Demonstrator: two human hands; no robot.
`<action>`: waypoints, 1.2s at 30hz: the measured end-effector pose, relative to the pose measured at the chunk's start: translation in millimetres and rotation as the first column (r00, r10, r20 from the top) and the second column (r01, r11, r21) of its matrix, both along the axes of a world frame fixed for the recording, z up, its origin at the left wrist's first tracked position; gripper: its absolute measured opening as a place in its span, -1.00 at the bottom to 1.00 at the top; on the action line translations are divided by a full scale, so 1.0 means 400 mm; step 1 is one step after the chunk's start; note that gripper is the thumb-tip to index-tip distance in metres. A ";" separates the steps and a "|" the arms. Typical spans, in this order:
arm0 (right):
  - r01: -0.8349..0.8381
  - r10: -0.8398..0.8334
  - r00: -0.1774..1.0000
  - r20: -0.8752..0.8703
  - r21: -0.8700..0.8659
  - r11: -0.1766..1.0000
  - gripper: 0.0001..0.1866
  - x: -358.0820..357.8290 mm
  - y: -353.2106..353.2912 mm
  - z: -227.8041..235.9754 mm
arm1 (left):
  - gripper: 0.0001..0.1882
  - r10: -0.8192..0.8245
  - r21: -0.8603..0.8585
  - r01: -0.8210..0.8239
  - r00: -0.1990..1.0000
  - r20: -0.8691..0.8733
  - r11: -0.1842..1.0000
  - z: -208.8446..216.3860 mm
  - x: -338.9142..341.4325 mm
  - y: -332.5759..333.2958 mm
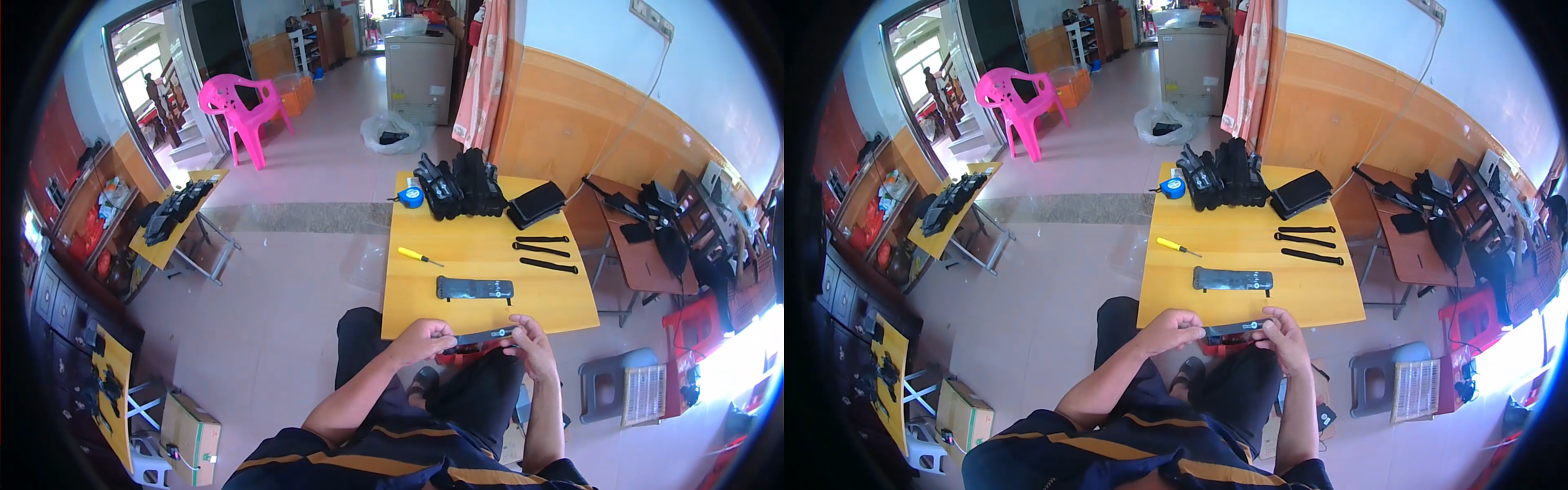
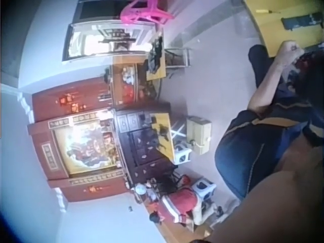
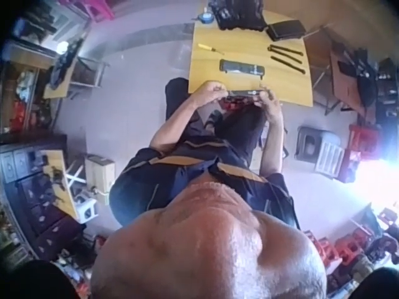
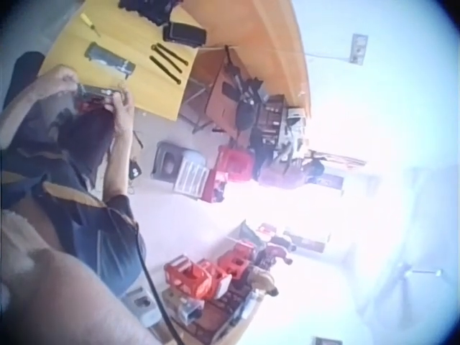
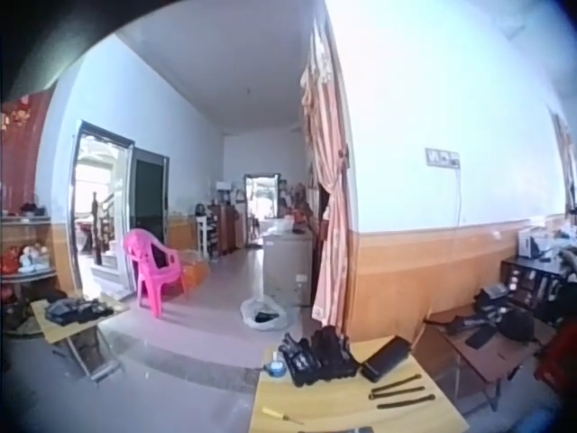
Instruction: The recorder aligns several black straps on a table, handles them, and then measures one of them using a blue tape measure.
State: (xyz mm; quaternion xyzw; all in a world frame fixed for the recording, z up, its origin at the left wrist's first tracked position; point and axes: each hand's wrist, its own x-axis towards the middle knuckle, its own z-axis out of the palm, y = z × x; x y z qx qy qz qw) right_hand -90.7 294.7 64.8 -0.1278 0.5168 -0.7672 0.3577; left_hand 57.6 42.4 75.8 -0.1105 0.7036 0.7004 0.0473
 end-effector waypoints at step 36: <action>0.255 -0.091 0.925 -0.369 0.425 0.868 -0.80 -0.162 -0.046 -0.079 | -0.78 0.496 -0.286 -0.502 0.863 -0.100 0.816 -0.144 -0.156 -0.082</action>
